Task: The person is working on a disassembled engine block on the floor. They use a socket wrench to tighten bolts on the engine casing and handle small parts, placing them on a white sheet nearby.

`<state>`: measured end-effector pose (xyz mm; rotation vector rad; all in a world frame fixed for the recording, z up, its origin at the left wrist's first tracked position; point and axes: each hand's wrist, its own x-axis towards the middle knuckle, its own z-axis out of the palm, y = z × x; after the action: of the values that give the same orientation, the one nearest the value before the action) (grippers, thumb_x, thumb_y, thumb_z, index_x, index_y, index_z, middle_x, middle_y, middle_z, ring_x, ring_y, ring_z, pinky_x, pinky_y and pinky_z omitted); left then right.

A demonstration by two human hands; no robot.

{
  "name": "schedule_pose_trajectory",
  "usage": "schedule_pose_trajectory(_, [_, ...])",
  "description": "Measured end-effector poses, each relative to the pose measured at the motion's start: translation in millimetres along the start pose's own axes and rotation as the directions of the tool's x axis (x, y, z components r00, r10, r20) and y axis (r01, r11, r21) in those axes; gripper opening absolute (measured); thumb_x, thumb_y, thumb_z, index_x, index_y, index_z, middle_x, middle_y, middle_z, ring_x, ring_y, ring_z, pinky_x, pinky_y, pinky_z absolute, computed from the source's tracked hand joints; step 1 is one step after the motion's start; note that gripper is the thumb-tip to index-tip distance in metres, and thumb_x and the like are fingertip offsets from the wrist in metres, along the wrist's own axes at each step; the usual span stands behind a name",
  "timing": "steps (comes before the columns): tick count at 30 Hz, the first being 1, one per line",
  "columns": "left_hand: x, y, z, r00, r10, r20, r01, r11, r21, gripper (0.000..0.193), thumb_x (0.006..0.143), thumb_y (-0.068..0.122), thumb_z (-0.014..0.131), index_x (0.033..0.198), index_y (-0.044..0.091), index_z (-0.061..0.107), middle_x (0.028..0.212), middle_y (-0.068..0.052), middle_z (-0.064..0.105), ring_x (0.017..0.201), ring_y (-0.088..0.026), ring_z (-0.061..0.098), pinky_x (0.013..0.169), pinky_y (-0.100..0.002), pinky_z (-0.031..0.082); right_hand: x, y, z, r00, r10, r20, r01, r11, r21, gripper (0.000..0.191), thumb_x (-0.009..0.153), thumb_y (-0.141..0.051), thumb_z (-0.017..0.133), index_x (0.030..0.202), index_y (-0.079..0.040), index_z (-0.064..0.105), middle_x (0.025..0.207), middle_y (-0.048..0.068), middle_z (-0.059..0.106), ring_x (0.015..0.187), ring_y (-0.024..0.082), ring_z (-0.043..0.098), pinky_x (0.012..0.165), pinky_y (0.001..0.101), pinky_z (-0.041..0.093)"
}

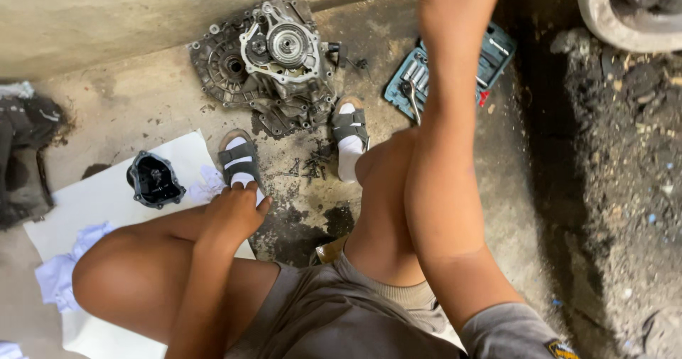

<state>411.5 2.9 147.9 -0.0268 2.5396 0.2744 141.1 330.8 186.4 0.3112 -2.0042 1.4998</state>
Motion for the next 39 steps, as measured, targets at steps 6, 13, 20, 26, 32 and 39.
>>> schedule_pose_trajectory(6, [20, 6, -4, 0.897, 0.318, -0.307, -0.237, 0.933, 0.272, 0.033, 0.072, 0.008, 0.068, 0.102, -0.002, 0.073, 0.099, -0.019, 0.072, 0.096, -0.034, 0.069, 0.086, -0.045, 0.056, 23, -14, -30, 0.941, 0.33, 0.078, -0.337, 0.936, 0.1, 0.046, 0.114, -0.016, 0.068, 0.076, -0.004, 0.046, 0.062, -0.005, 0.046, 0.052, 0.007, 0.041, 0.047, 0.0285, 0.028])
schedule_pose_trajectory(13, [30, 111, -26, 0.842, 0.512, -0.169, -0.316, 0.722, 0.615, 0.045, 0.074, 0.018, 0.066, 0.11, -0.007, 0.07, 0.105, -0.026, 0.071, 0.101, -0.038, 0.067, 0.088, -0.048, 0.052, 27, -76, -4, 0.881, 0.431, 0.196, -0.395, 0.897, -0.199, 0.018, 0.109, -0.013, 0.072, 0.1, -0.003, 0.06, 0.075, -0.003, 0.057, 0.055, 0.004, 0.048, 0.049, 0.0239, 0.038])
schedule_pose_trajectory(20, [-23, 100, -61, 0.696, 0.702, -0.153, -0.681, 0.712, 0.169, 0.044, 0.086, 0.016, 0.062, 0.12, -0.013, 0.066, 0.114, -0.028, 0.069, 0.112, -0.041, 0.065, 0.1, -0.051, 0.05, 0, -132, 15, 0.896, 0.434, 0.098, -0.419, 0.897, -0.14, 0.012, 0.116, -0.018, 0.065, 0.111, -0.007, 0.063, 0.076, -0.004, 0.049, 0.061, 0.004, 0.043, 0.054, 0.02, 0.034])
schedule_pose_trajectory(26, [-29, 65, -74, 0.647, 0.672, -0.361, -0.658, 0.731, 0.181, 0.043, 0.1, 0.021, 0.054, 0.119, -0.018, 0.063, 0.115, -0.038, 0.066, 0.111, -0.051, 0.063, 0.101, -0.057, 0.051, -5, -131, 46, 0.915, 0.404, 0.015, -0.4, 0.91, -0.108, 0.024, 0.12, -0.016, 0.062, 0.103, -0.001, 0.06, 0.077, 0.002, 0.052, 0.062, 0.007, 0.046, 0.058, 0.0206, 0.037])
schedule_pose_trajectory(32, [-5, 22, -72, 0.76, 0.603, -0.242, -0.586, 0.797, 0.147, 0.051, 0.104, 0.033, 0.051, 0.122, -0.014, 0.058, 0.117, -0.034, 0.065, 0.112, -0.046, 0.064, 0.096, -0.057, 0.051, 0, -148, 86, 0.947, 0.31, 0.083, -0.309, 0.951, -0.022, 0.02, 0.123, -0.01, 0.066, 0.114, 0.006, 0.059, 0.087, 0.01, 0.061, 0.059, 0.009, 0.051, 0.054, 0.0208, 0.039])
schedule_pose_trajectory(39, [39, -6, -74, 0.796, 0.572, -0.198, -0.561, 0.82, 0.112, 0.065, 0.089, 0.046, 0.065, 0.124, -0.007, 0.056, 0.12, -0.032, 0.062, 0.109, -0.045, 0.063, 0.095, -0.057, 0.049, 30, -141, 107, 0.972, 0.235, -0.026, -0.235, 0.972, 0.02, 0.024, 0.121, -0.012, 0.067, 0.11, 0.008, 0.059, 0.087, 0.013, 0.061, 0.055, 0.008, 0.05, 0.051, 0.0225, 0.04])
